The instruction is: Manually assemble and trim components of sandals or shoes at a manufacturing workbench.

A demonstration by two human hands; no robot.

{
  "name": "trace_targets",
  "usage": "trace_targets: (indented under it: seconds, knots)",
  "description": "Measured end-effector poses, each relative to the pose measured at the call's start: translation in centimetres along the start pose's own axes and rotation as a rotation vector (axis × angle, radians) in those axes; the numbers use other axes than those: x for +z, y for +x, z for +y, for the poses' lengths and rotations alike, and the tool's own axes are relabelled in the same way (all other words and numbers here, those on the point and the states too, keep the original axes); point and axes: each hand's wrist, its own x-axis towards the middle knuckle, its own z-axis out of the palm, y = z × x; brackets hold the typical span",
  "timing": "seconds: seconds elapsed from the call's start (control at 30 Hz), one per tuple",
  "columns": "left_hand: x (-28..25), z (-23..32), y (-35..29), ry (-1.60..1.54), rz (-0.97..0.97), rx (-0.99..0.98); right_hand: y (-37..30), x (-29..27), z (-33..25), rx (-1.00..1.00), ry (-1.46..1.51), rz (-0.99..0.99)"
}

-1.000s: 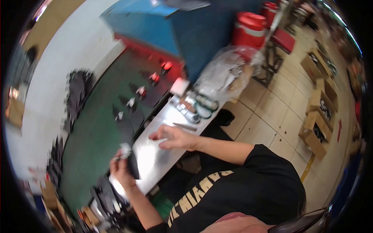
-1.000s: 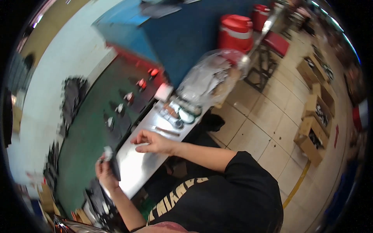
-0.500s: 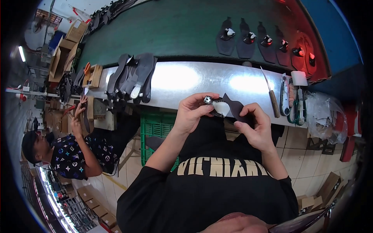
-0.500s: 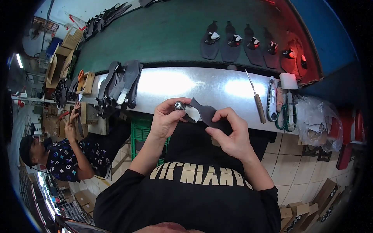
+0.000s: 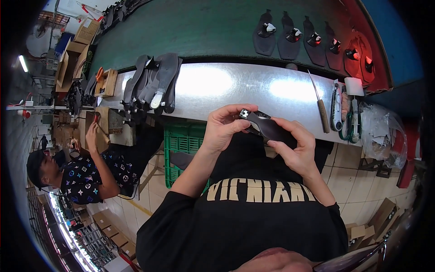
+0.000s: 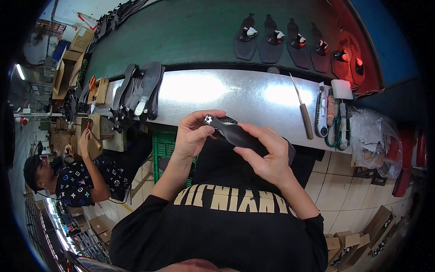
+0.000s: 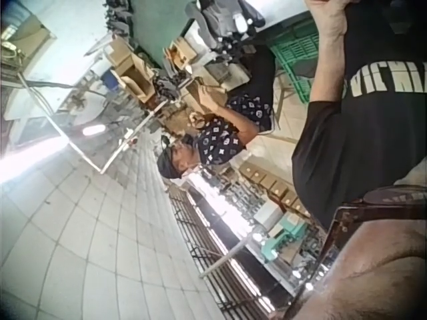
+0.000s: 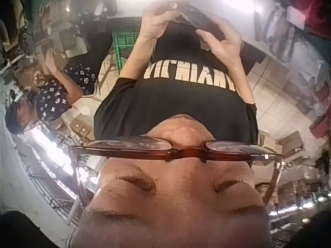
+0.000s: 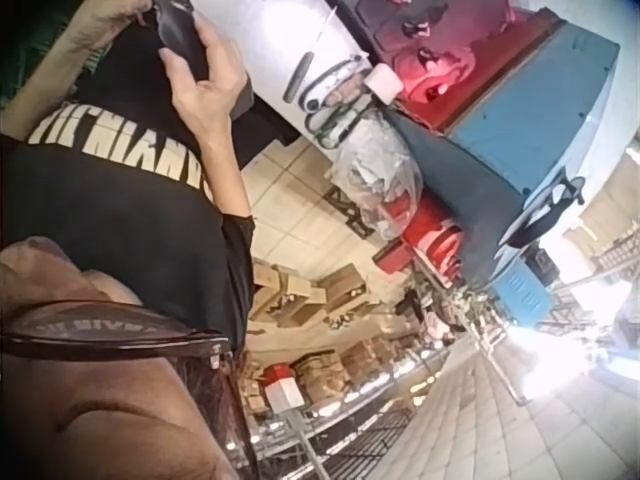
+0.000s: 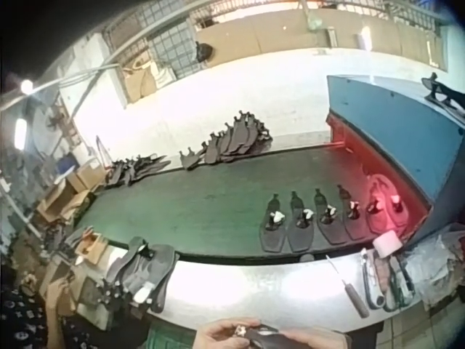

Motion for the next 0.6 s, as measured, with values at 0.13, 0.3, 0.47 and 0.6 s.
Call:
trace_targets:
  seconds: [0.13,0.3,0.47,0.6]
  knots:
    - [-0.06,-0.1,-0.01,0.011,0.001,0.006,-0.07,0.06,0.16,-0.014,-0.01,-0.001]
    - [-0.28,-0.23,-0.18,0.018,-0.001,-0.006,-0.05,0.18,0.06,-0.021,-0.028,0.008]
    - [-0.24,-0.11,-0.28,0.045,-0.012,0.018,-0.07,0.12,0.18,-0.027,-0.044,0.003]
    - [-0.15,0.01,-0.45,0.097,-0.032,0.042,0.1,0.09,0.09,-0.051,-0.091,-0.004]
